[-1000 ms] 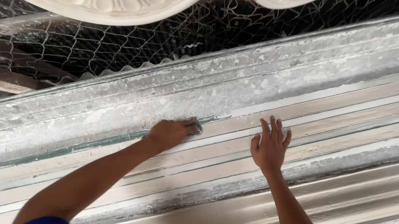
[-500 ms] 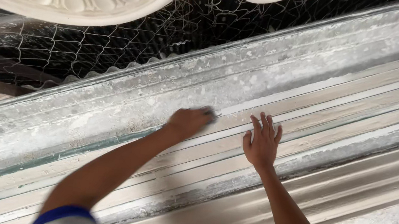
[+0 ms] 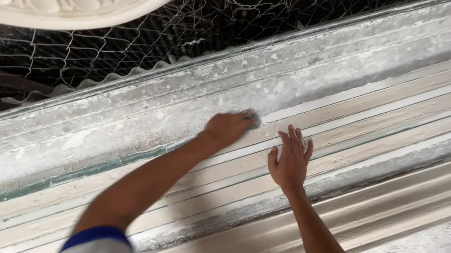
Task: The person uses a metal scraper to remove hardened material from the grooves of a long white decorative molding piece. They work along the length of the piece, scraping the surface and edges to clear residue.
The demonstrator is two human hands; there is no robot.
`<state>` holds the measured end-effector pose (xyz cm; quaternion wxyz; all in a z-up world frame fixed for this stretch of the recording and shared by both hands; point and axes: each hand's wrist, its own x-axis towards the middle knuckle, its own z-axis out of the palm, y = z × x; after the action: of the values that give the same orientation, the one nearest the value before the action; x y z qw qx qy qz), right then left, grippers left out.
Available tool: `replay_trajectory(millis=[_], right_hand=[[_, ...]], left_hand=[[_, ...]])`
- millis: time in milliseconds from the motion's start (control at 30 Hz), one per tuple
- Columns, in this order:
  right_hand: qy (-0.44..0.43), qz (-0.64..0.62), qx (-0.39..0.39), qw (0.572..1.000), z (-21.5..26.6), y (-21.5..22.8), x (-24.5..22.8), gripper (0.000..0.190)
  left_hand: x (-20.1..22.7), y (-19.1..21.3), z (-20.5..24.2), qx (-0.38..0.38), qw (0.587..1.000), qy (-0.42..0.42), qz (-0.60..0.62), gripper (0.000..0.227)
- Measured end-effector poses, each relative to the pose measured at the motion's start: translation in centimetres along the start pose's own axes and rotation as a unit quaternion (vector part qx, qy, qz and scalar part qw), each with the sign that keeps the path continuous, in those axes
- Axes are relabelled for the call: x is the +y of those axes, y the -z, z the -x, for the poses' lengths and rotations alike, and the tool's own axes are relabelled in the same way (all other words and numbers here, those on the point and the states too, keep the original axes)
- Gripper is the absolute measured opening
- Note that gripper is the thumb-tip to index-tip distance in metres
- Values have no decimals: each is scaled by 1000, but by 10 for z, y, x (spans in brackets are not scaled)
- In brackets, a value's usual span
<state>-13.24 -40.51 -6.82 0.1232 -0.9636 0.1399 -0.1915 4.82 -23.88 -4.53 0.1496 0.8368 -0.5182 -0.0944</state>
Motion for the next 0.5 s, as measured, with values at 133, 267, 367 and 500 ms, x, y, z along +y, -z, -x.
replay_trajectory(millis=[133, 267, 367, 500], right_hand=[[-10, 9, -11, 1000, 11, -5, -2, 46], [12, 19, 20, 1000, -8, -5, 5, 47], [-2, 7, 9, 1000, 4, -4, 0, 44], [-5, -4, 5, 1000, 2, 2, -2, 45]], left_hand=[[-19, 39, 88, -158, 984, 25, -80, 48], [-8, 52, 66, -233, 966, 48, -106, 50], [18, 22, 5, -101, 992, 3, -70, 37], [27, 20, -17, -79, 996, 11, -51, 39]])
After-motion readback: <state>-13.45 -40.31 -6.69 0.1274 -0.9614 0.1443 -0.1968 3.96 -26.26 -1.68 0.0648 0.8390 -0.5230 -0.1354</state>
